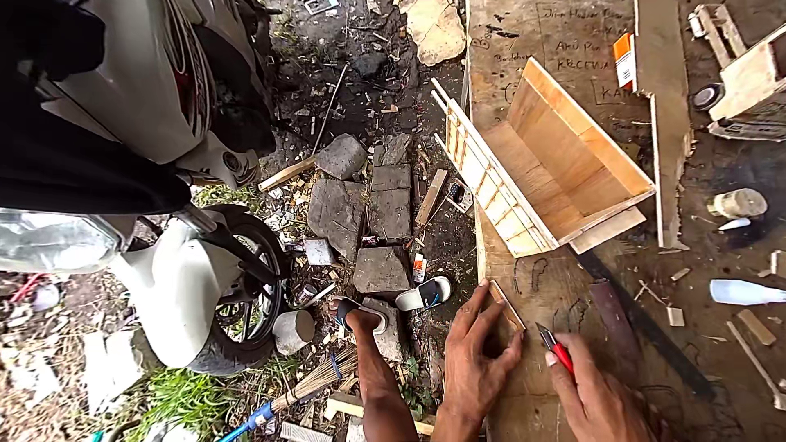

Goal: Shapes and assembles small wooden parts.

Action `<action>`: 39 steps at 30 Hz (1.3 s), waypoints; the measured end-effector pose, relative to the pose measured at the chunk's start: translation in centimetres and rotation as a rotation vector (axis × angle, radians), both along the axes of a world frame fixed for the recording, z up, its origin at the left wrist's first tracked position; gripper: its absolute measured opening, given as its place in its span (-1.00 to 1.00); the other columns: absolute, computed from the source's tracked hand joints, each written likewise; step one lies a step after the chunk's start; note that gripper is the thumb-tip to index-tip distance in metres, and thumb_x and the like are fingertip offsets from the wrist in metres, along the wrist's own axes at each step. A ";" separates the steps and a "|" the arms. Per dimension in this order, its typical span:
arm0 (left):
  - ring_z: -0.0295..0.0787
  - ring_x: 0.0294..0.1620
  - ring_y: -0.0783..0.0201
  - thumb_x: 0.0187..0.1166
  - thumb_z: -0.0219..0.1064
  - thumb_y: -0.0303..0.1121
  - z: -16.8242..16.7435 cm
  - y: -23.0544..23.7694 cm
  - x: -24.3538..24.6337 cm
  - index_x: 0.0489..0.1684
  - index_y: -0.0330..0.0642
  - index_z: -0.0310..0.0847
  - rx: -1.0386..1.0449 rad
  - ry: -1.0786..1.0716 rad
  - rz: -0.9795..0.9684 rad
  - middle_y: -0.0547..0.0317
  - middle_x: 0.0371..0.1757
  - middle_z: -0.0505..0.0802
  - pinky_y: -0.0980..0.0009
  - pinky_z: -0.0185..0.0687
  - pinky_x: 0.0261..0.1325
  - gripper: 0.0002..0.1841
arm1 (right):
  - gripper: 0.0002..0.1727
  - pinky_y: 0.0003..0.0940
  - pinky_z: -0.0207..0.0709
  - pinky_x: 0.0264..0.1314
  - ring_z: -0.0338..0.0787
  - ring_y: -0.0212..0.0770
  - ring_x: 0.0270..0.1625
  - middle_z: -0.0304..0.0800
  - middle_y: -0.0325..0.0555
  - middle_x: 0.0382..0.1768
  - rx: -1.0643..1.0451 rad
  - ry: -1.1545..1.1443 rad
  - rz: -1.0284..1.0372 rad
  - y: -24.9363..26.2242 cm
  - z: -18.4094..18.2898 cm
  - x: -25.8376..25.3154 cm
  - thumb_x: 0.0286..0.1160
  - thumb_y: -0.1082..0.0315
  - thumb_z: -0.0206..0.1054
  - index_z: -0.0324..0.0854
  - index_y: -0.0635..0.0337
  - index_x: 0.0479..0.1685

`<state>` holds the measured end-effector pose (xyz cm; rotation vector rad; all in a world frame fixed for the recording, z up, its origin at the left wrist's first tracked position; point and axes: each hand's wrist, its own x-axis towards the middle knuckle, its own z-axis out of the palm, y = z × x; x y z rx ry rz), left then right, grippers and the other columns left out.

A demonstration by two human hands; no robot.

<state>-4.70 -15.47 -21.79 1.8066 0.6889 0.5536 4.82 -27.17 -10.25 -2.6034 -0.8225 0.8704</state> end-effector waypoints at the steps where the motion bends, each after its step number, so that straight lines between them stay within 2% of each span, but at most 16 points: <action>1: 0.59 0.61 0.07 0.42 0.57 -0.16 0.0 0.0 -0.1 0.21 -0.11 0.85 0.006 0.002 -0.009 -0.07 0.57 0.68 0.18 0.55 0.63 -0.59 | -0.56 0.12 0.66 -0.39 0.83 0.16 -0.47 0.80 0.18 -0.43 0.005 -0.013 0.007 -0.1 -0.2 -0.2 0.72 0.29 0.12 0.49 0.46 0.39; 7: 0.54 0.64 -0.07 0.52 0.49 -0.12 -0.2 0.7 -0.6 -0.10 0.00 0.88 0.169 0.023 -0.112 -0.15 0.55 0.69 0.11 0.50 0.64 -0.79 | -0.60 0.03 0.68 -0.42 0.83 0.10 -0.48 0.82 0.13 -0.42 0.053 -0.051 0.064 0.0 -0.8 -0.3 0.67 0.32 0.17 0.58 0.42 0.33; 12: 0.33 0.76 -0.13 0.47 0.51 -0.01 0.3 1.2 -0.9 -0.04 0.19 0.89 0.310 0.080 -0.145 -0.01 0.66 0.60 -0.03 0.32 0.74 -0.76 | -0.61 0.00 0.67 -0.45 0.83 0.08 -0.49 0.82 0.11 -0.44 0.064 -0.080 0.060 -0.1 -0.8 -0.4 0.64 0.31 0.19 0.61 0.39 0.29; 15: 0.47 0.70 0.00 0.51 0.49 -0.10 0.2 1.8 -0.9 -0.09 0.18 0.90 0.396 0.024 -0.212 0.18 0.53 0.74 -0.02 0.33 0.74 -0.84 | -0.62 0.00 0.67 -0.43 0.84 0.07 -0.47 0.82 0.11 -0.42 0.056 -0.071 0.049 0.0 -0.8 -0.4 0.65 0.30 0.17 0.61 0.38 0.27; 17: 0.57 0.62 0.06 0.54 0.47 -0.19 0.0 2.3 -0.8 -0.09 0.13 0.90 0.425 -0.029 -0.267 0.21 0.39 0.84 0.00 0.36 0.74 -0.86 | -0.62 -0.01 0.67 -0.44 0.83 0.06 -0.47 0.82 0.09 -0.43 0.054 -0.063 0.052 0.0 -0.9 -0.5 0.66 0.28 0.17 0.62 0.35 0.26; 20: 0.63 0.58 0.08 0.54 0.47 -0.26 -0.2 3.0 -0.7 -0.10 0.04 0.91 0.452 -0.085 -0.329 0.14 0.31 0.88 0.04 0.40 0.73 -0.87 | -0.63 -0.04 0.66 -0.44 0.82 0.04 -0.48 0.81 0.08 -0.43 0.052 -0.038 0.050 0.0 -0.9 -0.6 0.66 0.28 0.16 0.62 0.34 0.27; 27: 0.66 0.55 0.08 0.57 0.44 -0.26 -0.4 3.7 -0.6 -0.11 0.00 0.89 0.569 -0.102 -0.398 0.07 0.30 0.88 0.07 0.45 0.67 -0.87 | -0.63 -0.08 0.66 -0.46 0.81 0.00 -0.50 0.81 0.05 -0.44 0.068 -0.067 0.058 0.0 -1.3 -0.7 0.67 0.27 0.14 0.63 0.32 0.26; 39: 0.68 0.52 0.10 0.56 0.45 -0.26 -0.7 3.3 -0.6 -0.13 0.03 0.89 0.544 -0.114 -0.347 0.08 0.30 0.88 0.09 0.45 0.68 -0.88 | -0.64 -0.18 0.64 -0.54 0.80 -0.07 -0.54 0.81 -0.01 -0.47 0.101 -0.169 0.098 0.2 -1.8 -0.8 0.62 0.26 0.16 0.68 0.30 0.17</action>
